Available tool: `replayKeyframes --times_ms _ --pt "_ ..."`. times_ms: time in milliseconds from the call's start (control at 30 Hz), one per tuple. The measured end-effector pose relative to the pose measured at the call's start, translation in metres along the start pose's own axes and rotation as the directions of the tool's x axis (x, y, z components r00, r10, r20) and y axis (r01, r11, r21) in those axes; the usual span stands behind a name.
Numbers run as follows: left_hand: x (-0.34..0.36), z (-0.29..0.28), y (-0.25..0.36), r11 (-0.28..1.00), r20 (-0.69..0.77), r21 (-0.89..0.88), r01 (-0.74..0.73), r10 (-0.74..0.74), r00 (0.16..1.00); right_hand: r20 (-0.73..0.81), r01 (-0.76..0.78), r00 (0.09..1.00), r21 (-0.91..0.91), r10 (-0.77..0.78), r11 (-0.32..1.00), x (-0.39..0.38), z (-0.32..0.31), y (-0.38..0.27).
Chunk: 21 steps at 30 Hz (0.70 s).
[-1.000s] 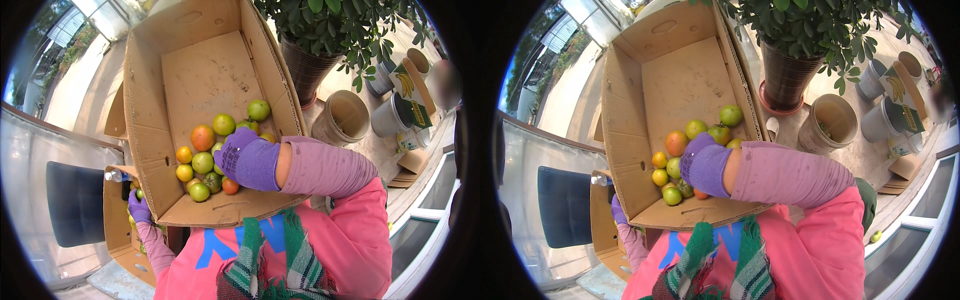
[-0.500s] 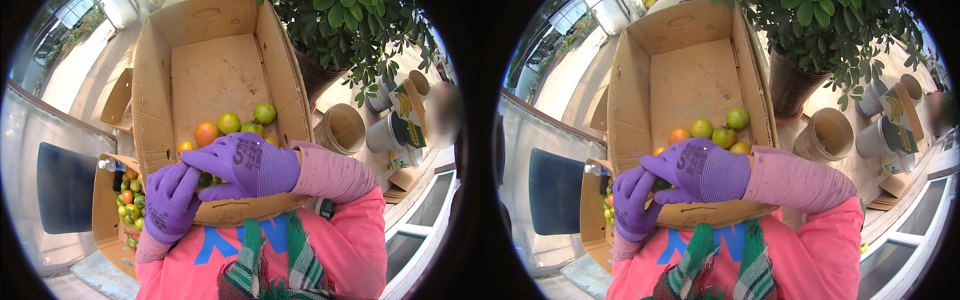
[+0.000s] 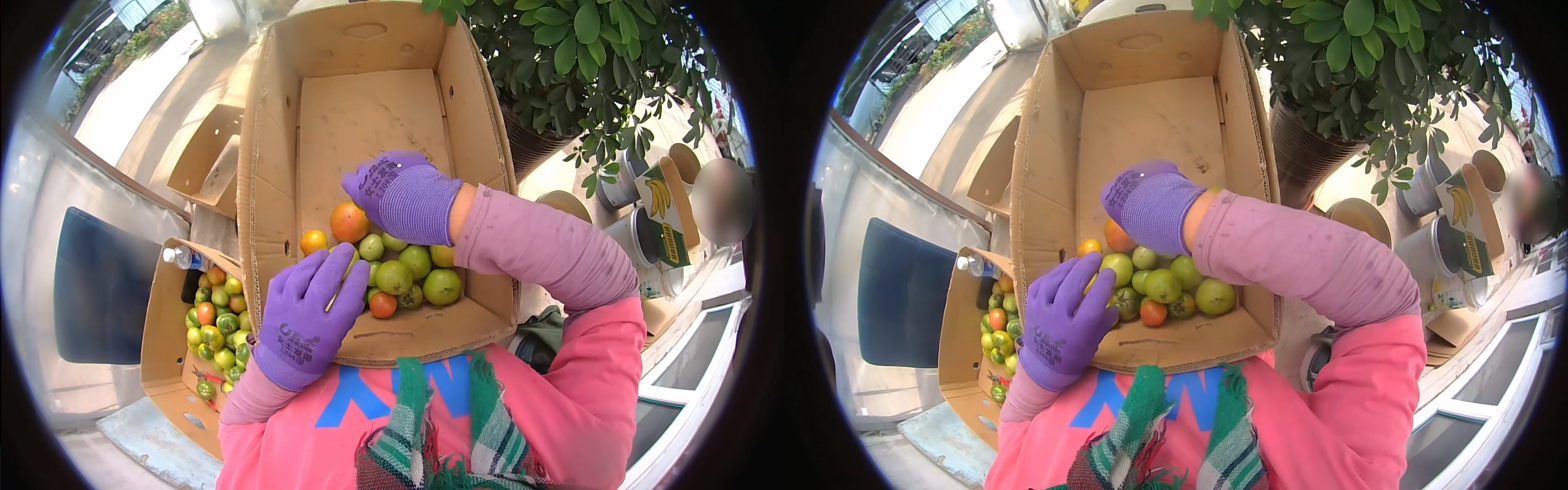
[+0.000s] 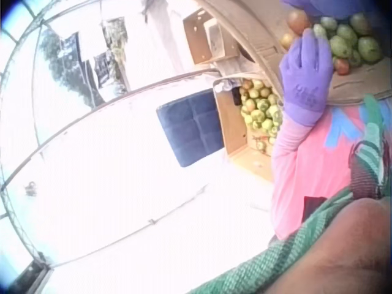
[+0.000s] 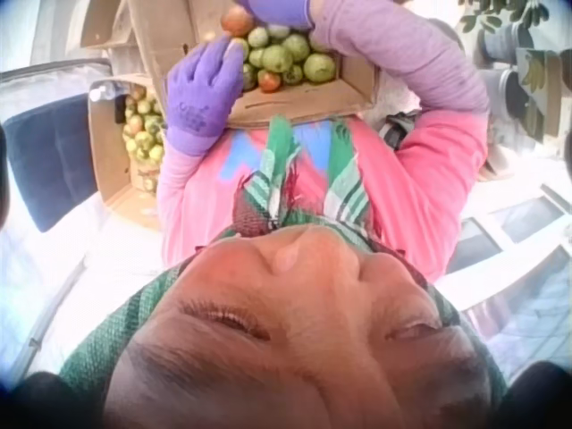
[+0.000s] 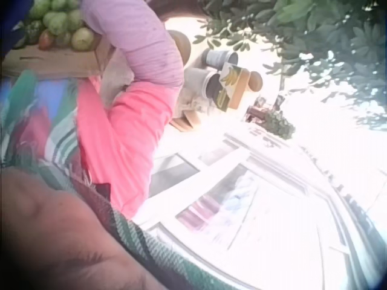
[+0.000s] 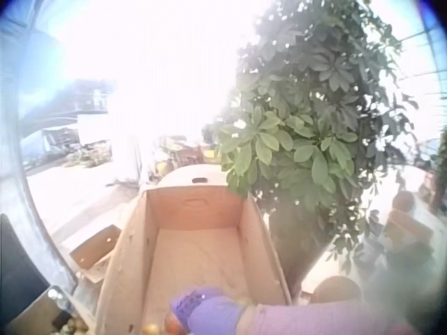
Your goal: The person transfers green and ripening tomatoes from one cardboard box to another, handling them one at a time and arranging them in the receiving box. The person wears purple gloves and works in a bright outdoor area with potted plants and additional boxes nearby.
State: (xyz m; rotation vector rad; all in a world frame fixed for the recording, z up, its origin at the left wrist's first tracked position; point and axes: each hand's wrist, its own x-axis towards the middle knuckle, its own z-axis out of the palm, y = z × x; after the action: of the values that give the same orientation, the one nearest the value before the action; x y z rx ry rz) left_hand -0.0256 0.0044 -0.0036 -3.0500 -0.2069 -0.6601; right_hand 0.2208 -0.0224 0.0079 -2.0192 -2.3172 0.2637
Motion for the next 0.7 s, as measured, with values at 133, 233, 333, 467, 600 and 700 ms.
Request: replayKeyframes --times_ms 133,233,333,467,600,700 --pt "0.0 0.004 -0.005 0.998 0.139 -0.045 -0.032 0.038 0.989 0.114 -0.034 0.992 -0.17 0.054 0.985 0.059 0.029 0.046" --pt "0.003 0.003 -0.006 0.994 0.131 -0.109 0.015 -0.001 0.991 0.245 -0.024 0.967 -0.18 0.068 0.983 0.08 0.053 0.065" --pt "0.004 0.003 -0.006 0.991 0.157 -0.133 0.03 -0.009 0.987 0.26 -0.076 0.958 -0.161 0.116 0.984 0.082 0.071 0.066" --pt "0.003 0.004 -0.008 0.99 0.203 -0.142 0.021 0.009 0.979 0.244 -0.226 0.93 -0.215 0.276 0.95 0.078 0.067 0.053" --pt "0.004 0.007 -0.009 0.99 0.218 -0.141 0.013 0.018 0.976 0.228 -0.206 0.944 -0.165 0.241 0.964 0.075 0.074 0.056" --pt "0.007 0.006 -0.01 0.984 0.225 -0.175 0.021 0.02 0.974 0.287 -0.147 0.94 -0.145 0.184 0.978 0.076 0.067 0.056"
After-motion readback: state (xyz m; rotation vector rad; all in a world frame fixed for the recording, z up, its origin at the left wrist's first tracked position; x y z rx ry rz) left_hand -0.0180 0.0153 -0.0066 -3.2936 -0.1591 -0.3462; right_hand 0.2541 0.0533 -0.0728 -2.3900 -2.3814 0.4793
